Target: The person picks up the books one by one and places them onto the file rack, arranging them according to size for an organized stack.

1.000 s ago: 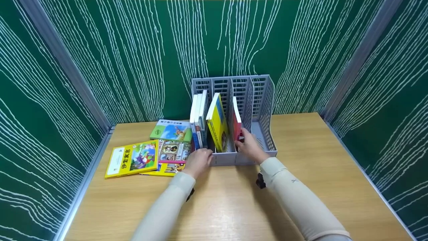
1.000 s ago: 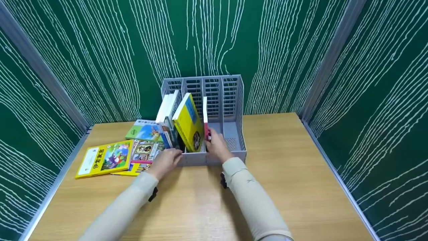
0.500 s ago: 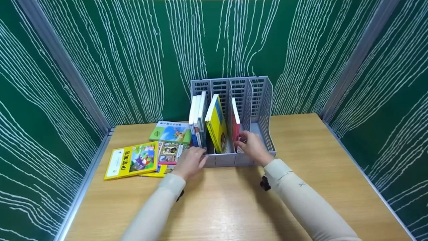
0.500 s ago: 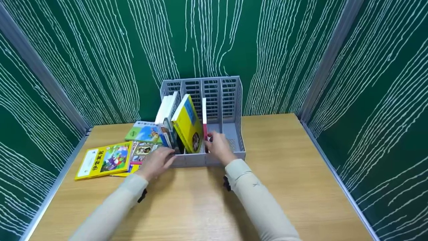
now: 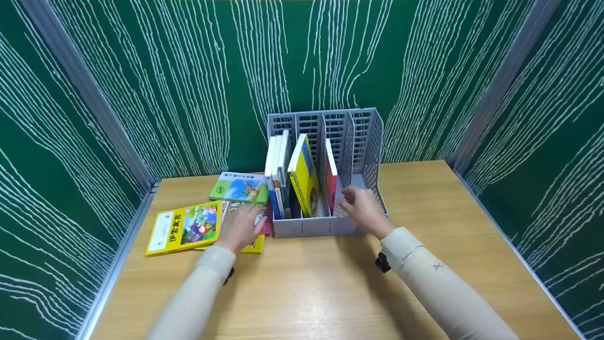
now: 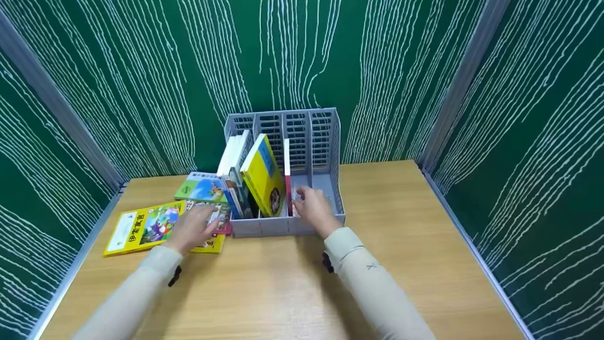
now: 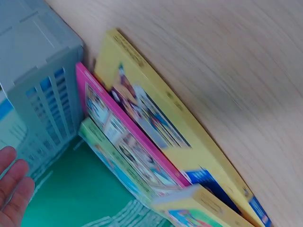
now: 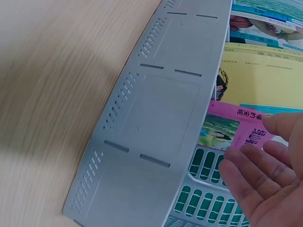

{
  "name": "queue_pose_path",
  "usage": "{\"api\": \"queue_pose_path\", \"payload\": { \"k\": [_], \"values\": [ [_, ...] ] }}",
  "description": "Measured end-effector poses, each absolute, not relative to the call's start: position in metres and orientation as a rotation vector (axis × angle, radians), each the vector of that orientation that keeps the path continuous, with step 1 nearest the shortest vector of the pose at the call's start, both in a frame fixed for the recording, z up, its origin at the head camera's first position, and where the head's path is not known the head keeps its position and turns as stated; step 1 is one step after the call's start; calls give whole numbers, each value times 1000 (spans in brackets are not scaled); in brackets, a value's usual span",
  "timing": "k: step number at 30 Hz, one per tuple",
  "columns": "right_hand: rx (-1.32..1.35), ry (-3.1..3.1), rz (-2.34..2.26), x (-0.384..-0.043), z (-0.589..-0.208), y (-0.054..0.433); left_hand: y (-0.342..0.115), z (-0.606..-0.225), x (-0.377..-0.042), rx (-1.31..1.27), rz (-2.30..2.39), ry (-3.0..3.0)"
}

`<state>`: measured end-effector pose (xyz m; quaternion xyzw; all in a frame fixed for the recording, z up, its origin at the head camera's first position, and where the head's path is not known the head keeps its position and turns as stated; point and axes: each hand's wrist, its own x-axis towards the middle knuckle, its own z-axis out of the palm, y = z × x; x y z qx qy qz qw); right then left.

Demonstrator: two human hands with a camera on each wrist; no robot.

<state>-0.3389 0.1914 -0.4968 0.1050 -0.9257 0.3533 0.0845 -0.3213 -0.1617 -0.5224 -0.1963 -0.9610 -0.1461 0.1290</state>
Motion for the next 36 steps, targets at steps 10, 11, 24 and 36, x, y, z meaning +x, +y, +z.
{"api": "queue_pose_path", "payload": {
  "k": [10,11,24,36],
  "values": [
    [332,-2801,905,-333,-506,210,-208,-524,-325,-405,-481,-2805],
    [333,-2803,898,-333,-507,211,-212,-524,-326,-393,-485,-2808],
    [311,-2926,686,-327,-527,220,-260,-528,-331,-118,-561,-2894],
    [322,-2981,570,-327,-537,221,-300,-540,-331,219,-526,-3007]
  ]
}}
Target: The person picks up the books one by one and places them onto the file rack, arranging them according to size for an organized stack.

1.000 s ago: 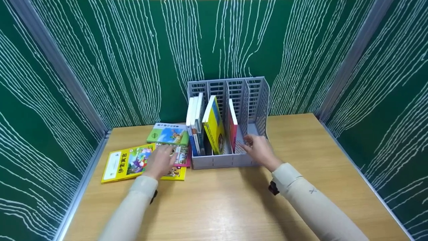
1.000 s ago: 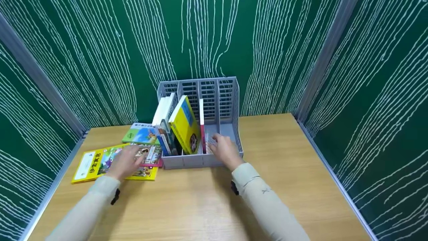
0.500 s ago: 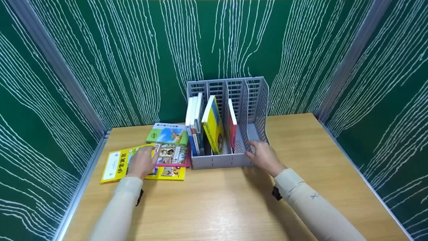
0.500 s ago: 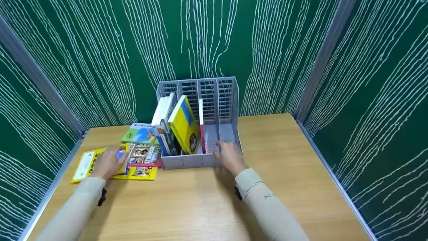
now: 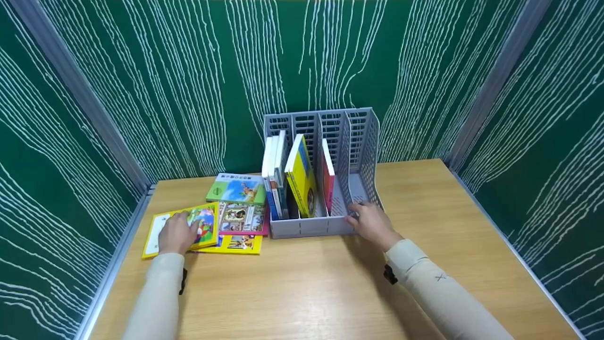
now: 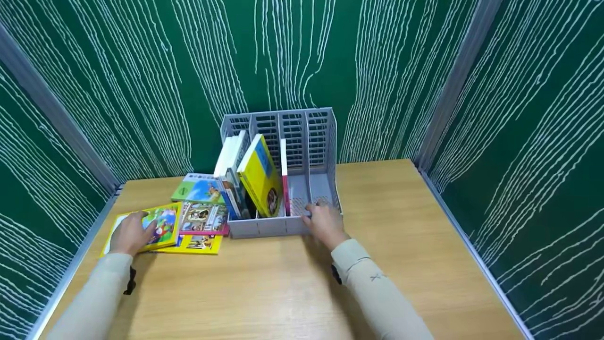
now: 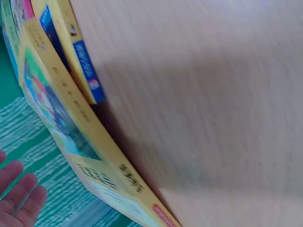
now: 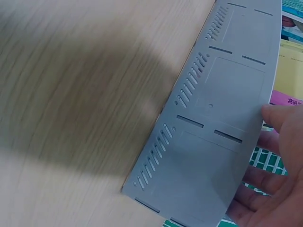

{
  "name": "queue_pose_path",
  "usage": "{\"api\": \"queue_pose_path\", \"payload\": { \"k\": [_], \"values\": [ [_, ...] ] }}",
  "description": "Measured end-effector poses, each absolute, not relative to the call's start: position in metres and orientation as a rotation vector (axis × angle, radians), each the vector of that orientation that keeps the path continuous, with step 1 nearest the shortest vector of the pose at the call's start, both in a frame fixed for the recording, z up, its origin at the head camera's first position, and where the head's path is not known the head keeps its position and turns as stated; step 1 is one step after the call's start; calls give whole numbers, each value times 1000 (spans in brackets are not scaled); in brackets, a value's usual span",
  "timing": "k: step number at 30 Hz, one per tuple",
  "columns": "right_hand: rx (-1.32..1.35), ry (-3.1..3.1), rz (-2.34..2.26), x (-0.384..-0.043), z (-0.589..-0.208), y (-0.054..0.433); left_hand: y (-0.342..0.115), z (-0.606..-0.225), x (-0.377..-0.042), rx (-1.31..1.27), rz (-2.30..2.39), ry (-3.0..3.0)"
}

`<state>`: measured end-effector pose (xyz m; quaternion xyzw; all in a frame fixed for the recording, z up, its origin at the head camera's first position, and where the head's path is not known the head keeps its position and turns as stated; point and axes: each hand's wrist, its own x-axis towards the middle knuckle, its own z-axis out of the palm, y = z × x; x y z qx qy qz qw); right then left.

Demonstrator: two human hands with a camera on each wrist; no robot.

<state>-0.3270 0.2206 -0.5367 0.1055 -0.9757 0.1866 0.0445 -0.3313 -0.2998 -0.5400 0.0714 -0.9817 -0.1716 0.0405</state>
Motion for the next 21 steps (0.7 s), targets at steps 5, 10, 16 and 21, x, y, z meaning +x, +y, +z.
{"api": "queue_pose_path", "payload": {
  "k": [5,10,16,21],
  "values": [
    [323,-2995,582,-327,-540,220,-304,-549,-330,263,-514,-3091],
    [370,-2963,587,-326,-544,218,-305,-559,-328,332,-557,-3192],
    [422,-2913,608,-325,-546,217,-312,-565,-322,387,-504,-3208],
    [420,-2894,619,-323,-547,218,-315,-567,-317,456,-507,-3231]
  ]
}}
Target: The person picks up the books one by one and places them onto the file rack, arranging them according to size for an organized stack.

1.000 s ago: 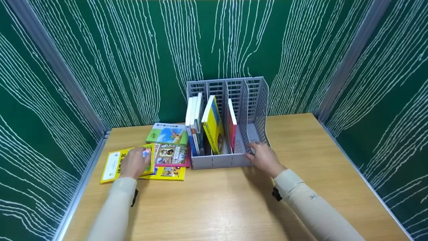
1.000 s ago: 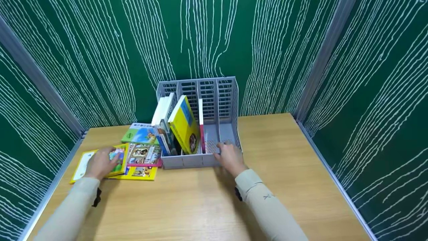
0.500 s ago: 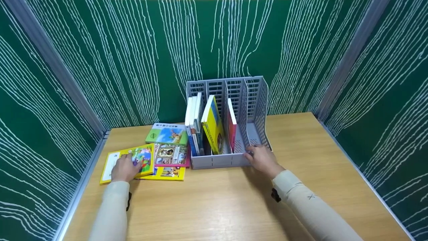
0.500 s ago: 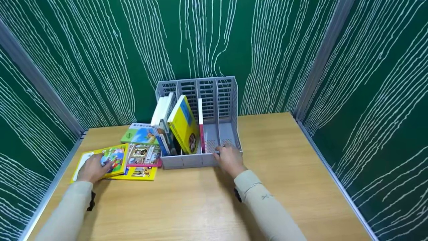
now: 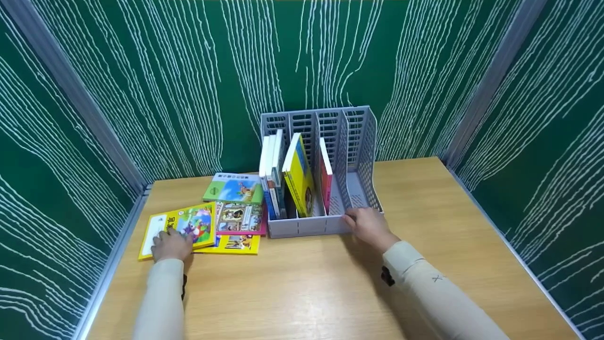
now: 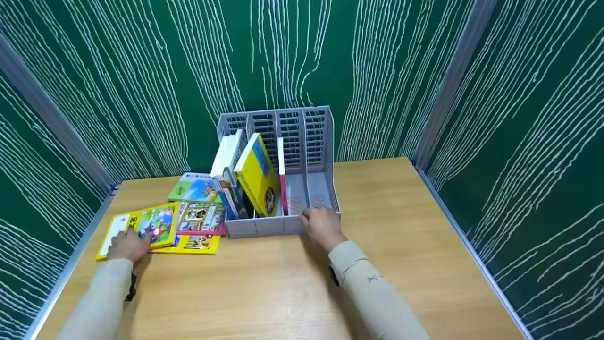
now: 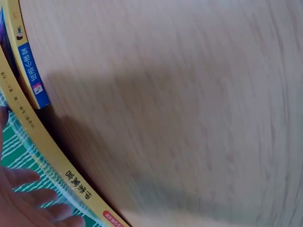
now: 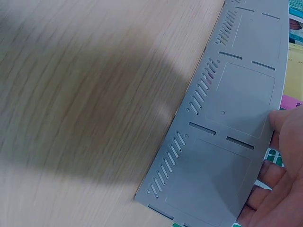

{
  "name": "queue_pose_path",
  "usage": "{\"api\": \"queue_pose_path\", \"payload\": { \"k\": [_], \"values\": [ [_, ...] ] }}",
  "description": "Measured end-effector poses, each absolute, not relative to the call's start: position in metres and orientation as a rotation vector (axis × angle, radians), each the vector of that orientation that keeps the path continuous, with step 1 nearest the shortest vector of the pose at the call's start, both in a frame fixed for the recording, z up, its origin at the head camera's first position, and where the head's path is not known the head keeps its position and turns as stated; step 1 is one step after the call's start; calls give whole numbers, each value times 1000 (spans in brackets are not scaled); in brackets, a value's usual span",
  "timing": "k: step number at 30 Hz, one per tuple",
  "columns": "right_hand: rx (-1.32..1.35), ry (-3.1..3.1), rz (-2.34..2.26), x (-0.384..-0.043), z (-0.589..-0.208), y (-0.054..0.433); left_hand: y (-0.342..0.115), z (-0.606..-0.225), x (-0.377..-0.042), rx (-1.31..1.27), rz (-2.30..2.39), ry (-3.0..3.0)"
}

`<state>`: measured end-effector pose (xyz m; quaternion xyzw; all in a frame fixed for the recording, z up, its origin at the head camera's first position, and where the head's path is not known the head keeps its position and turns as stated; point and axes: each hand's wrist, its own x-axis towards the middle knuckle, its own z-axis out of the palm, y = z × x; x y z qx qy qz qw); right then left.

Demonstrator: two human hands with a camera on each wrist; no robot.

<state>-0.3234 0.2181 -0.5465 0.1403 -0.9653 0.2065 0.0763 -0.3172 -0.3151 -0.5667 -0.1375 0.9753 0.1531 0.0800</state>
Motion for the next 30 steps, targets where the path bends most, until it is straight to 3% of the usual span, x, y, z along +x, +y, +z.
{"api": "queue_pose_path", "payload": {
  "k": [5,18,30],
  "values": [
    [401,-2915,640,-325,-547,217,-312,-570,-317,-498,488,2838],
    [339,-2979,640,-325,-549,218,-318,-564,-316,-406,416,2913],
    [404,-2876,638,-325,-551,218,-330,-558,-316,-906,570,2657]
  ]
}}
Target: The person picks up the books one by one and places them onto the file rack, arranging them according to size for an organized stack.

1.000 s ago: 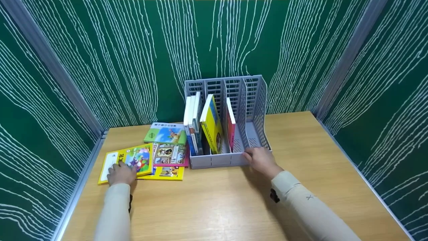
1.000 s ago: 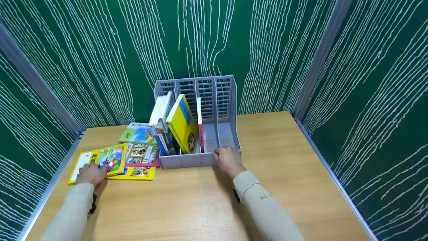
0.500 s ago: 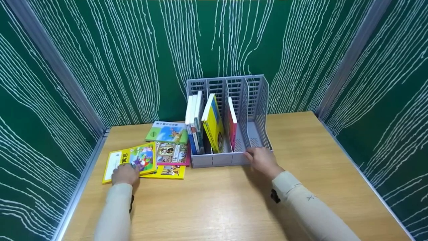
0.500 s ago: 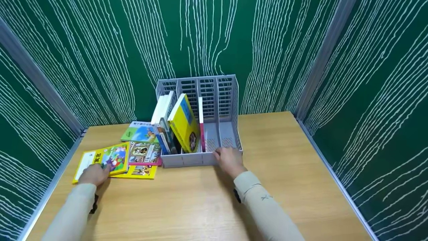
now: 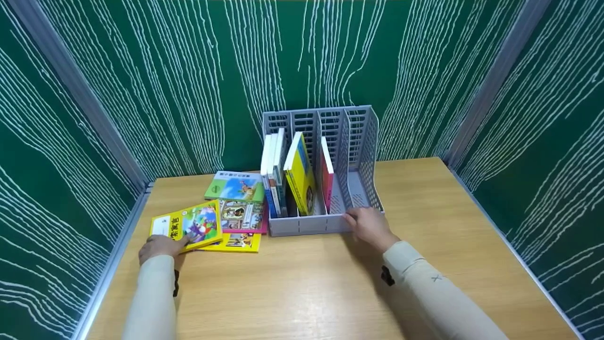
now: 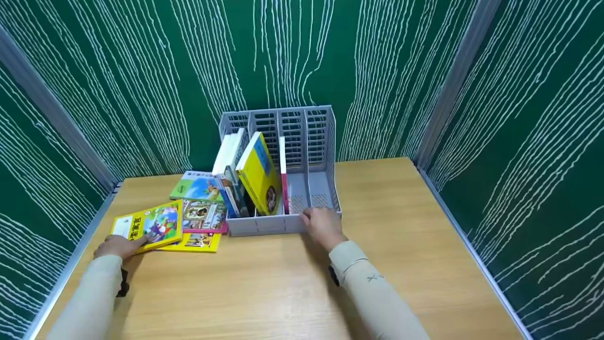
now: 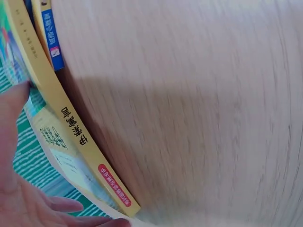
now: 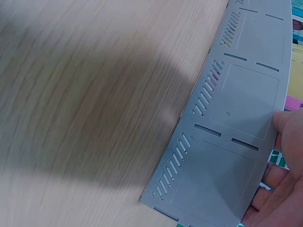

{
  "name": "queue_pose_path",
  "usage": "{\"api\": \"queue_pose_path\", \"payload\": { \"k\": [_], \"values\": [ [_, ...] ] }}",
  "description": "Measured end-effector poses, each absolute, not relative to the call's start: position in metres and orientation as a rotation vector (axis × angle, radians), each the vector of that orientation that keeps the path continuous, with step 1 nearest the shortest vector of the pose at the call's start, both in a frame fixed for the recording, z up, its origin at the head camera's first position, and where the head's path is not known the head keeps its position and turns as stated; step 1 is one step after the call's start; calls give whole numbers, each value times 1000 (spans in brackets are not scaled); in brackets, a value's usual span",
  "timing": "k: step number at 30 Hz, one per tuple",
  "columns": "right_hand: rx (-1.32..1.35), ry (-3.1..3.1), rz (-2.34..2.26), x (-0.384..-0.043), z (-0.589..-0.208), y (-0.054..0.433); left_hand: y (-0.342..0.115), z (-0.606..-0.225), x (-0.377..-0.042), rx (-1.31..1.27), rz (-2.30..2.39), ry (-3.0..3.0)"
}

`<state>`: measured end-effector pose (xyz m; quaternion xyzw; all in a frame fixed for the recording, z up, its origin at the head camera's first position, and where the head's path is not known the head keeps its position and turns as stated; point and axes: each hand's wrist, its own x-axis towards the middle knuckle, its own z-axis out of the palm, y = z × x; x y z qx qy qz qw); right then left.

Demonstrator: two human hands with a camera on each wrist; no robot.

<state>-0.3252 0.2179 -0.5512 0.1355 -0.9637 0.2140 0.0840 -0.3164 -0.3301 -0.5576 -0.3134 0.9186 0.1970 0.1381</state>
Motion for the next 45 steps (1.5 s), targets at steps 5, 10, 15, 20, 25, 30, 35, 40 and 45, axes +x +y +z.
{"api": "queue_pose_path", "payload": {
  "k": [5,10,15,20,25,30,35,40,45],
  "values": [
    [389,-2891,642,-325,-551,217,-332,-554,-310,-962,691,2627],
    [374,-2916,658,-325,-550,216,-325,-540,-298,-1056,760,2585],
    [348,-2943,689,-324,-549,216,-325,-531,-293,-1070,786,2539],
    [322,-2971,727,-325,-551,217,-340,-540,-297,-1061,938,2470],
    [351,-2922,695,-324,-552,217,-353,-544,-294,-1014,1044,2455],
    [381,-2860,639,-322,-552,217,-365,-546,-291,-998,1215,2417],
    [383,-2858,645,-322,-552,218,-370,-548,-290,-1033,1569,2194],
    [378,-2865,654,-322,-552,218,-371,-548,-289,-967,1717,2040],
    [377,-2881,658,-324,-551,218,-369,-547,-288,-918,1906,1876]
  ]
}}
